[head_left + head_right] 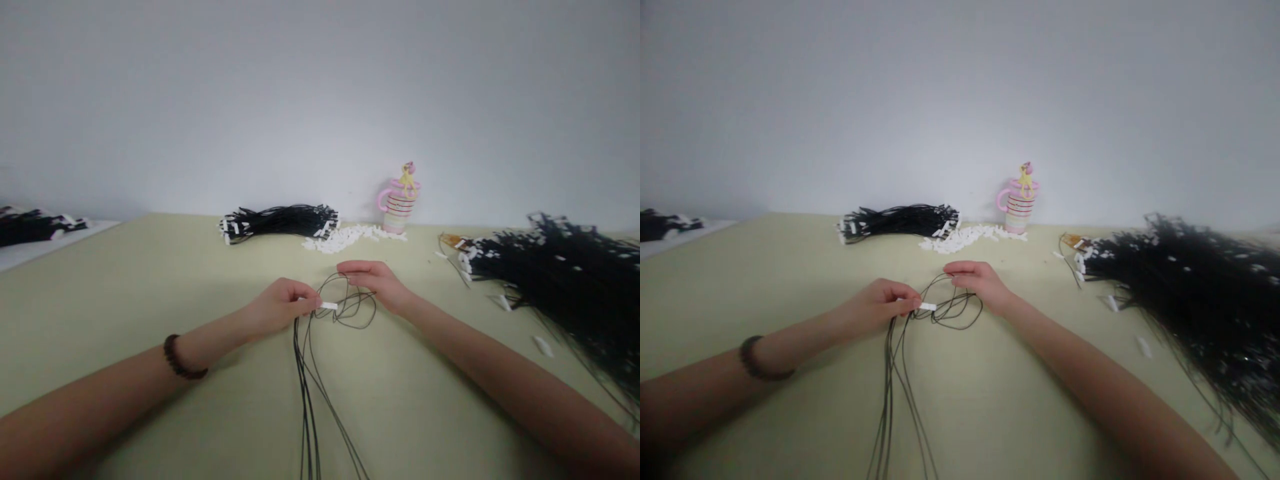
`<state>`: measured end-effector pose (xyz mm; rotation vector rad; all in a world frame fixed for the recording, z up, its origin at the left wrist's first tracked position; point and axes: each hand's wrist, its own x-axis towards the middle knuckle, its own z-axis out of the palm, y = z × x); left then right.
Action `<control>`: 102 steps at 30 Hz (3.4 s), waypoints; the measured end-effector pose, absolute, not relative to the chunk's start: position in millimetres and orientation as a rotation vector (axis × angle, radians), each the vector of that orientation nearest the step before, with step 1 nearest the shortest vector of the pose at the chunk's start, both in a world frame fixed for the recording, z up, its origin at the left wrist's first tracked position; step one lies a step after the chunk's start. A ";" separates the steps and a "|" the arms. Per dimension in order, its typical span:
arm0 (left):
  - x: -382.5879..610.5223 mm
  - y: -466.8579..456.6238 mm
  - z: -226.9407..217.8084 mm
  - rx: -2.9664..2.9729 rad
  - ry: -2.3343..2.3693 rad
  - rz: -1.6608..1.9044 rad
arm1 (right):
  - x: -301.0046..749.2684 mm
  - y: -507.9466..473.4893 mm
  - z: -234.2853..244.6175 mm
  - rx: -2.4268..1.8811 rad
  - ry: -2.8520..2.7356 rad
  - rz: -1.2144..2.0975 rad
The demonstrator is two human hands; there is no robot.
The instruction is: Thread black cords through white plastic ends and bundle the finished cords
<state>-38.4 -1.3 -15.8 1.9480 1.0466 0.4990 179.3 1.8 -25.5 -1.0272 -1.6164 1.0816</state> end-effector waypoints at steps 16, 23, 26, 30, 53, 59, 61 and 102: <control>-31.7 -1.7 -30.3 1.618 1.066 0.866 | 122.6 -49.1 -41.6 -1.230 -2.157 0.643; -30.7 -3.9 -28.5 1.619 1.032 0.855 | 122.4 -45.0 -39.1 -1.127 -1.754 1.250; -30.8 -3.9 -30.1 1.555 0.978 0.808 | 121.1 -44.8 -30.3 -1.009 -1.526 1.560; -31.6 -1.1 -32.9 1.571 1.048 0.873 | 125.0 -44.0 -27.5 -0.989 -1.431 1.620; -31.3 0.9 -34.4 1.578 1.207 0.899 | 205.0 -72.0 89.6 -0.551 -1.702 1.388; -32.6 2.7 -36.2 1.582 1.218 0.904 | 220.7 -70.1 99.7 -0.518 -1.638 1.054; -33.6 3.5 -37.8 1.574 1.224 0.913 | 220.4 -69.3 104.4 -0.609 -1.473 1.034; -32.2 -0.3 -33.6 1.588 1.181 0.904 | 143.6 -37.0 -43.4 -1.213 -2.093 0.607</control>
